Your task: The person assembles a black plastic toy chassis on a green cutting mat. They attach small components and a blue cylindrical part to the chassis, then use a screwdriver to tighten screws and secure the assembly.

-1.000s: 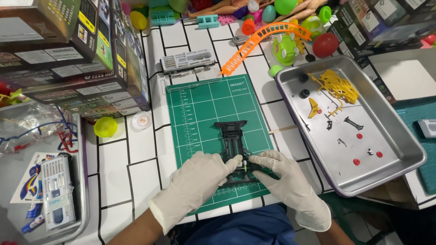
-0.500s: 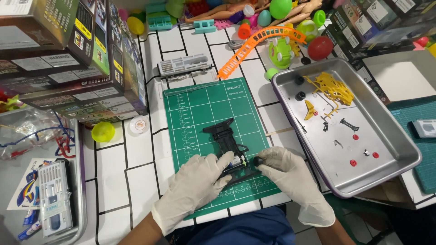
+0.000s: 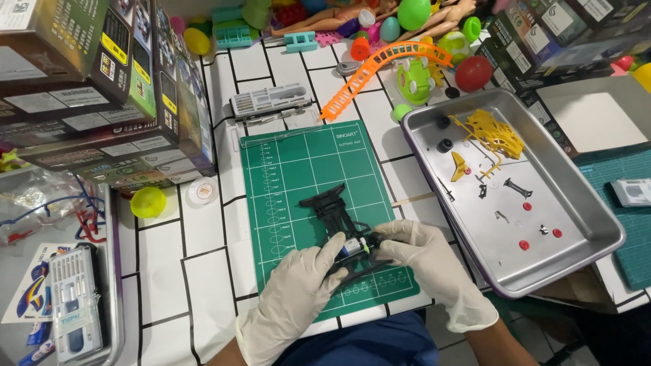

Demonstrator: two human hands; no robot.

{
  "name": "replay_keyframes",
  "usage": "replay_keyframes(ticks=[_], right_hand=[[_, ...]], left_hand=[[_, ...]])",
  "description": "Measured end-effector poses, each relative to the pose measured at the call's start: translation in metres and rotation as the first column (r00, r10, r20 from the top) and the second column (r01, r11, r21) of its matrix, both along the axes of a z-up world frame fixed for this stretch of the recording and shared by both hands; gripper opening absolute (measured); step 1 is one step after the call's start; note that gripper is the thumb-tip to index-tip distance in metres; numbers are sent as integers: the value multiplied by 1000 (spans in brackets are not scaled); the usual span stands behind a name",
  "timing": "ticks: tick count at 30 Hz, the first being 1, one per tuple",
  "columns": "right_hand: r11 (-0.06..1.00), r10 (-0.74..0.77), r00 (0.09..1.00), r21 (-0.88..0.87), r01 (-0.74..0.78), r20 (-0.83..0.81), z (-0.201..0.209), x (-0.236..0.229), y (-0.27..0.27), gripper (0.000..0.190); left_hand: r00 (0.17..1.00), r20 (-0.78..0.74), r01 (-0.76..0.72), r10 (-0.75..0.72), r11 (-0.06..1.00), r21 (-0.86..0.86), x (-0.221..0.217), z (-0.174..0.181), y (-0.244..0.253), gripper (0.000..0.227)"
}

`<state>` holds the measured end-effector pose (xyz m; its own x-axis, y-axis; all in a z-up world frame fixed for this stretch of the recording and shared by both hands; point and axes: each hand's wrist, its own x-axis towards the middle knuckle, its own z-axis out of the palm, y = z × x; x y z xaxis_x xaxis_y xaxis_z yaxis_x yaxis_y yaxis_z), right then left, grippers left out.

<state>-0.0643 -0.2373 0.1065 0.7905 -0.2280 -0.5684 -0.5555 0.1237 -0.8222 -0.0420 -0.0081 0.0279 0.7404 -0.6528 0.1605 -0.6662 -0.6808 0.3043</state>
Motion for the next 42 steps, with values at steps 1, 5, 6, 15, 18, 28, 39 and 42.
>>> replay_keyframes(ticks=[1, 5, 6, 15, 18, 28, 39, 42], right_hand=[[999, -3, 1000, 40, 4, -3, 1, -1, 1, 30], [988, -51, 996, 151, 40, 71, -13, -3, -3, 30], [988, -52, 996, 151, 41, 71, -15, -3, -3, 30], [989, -123, 992, 84, 121, 20, -1, -3, 6, 21], [994, -106, 994, 33, 105, 9, -3, -3, 5, 20], [988, -112, 988, 123, 99, 106, -22, -5, -2, 11], [999, 4, 998, -49, -7, -68, 15, -13, 7, 39], [999, -13, 1000, -45, 12, -8, 11, -19, 11, 49]], left_hand=[[995, -98, -28, 24, 999, -39, -3, -1, -2, 56], [999, -16, -43, 41, 958, -283, -8, -7, -2, 61], [999, -15, -42, 39, 958, -283, -8, -6, -2, 61], [999, -2, -38, 39, 964, -262, -7, -6, -2, 62], [999, 28, -24, 33, 959, -284, -6, -4, -2, 62], [1000, -22, -15, 9, 963, -271, -3, -8, -3, 61], [1000, 20, 25, -23, 996, -81, -1, 0, -5, 63], [988, 151, 23, -32, 997, 67, -3, 8, -10, 65]])
